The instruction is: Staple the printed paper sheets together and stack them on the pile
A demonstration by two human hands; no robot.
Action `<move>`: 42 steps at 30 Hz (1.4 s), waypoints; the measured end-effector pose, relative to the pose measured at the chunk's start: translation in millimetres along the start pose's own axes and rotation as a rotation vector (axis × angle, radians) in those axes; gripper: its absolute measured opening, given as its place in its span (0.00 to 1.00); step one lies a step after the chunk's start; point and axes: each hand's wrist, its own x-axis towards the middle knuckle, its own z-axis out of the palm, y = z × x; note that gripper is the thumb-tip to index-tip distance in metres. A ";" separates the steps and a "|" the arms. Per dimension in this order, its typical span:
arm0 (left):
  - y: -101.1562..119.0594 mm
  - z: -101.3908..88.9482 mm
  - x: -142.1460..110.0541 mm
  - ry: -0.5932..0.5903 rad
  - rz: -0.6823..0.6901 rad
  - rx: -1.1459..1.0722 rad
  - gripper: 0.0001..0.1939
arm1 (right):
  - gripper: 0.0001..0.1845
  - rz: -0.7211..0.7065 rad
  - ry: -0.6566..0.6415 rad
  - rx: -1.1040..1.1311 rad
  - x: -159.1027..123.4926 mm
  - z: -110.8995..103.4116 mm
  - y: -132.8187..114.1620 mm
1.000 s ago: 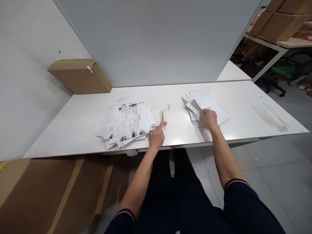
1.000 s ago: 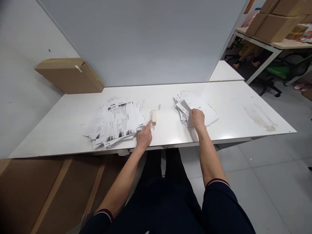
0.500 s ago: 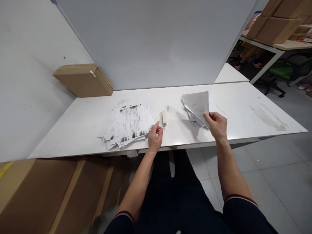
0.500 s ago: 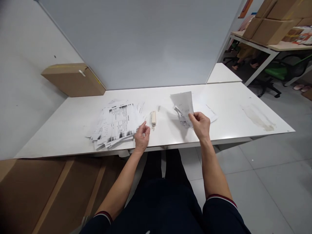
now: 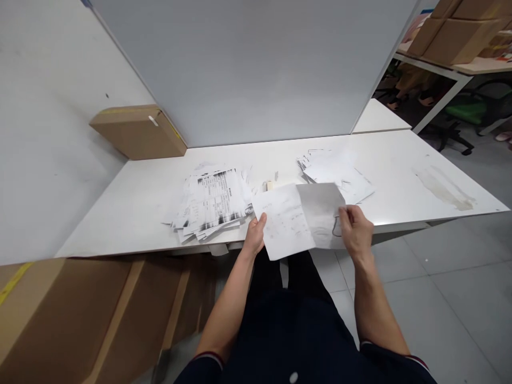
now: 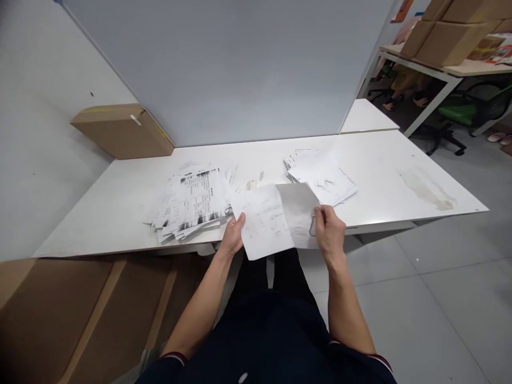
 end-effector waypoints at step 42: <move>28.7 3.2 0.1 -0.066 0.515 0.436 0.18 | 0.16 -0.012 -0.432 0.605 0.8 80.4 -17.5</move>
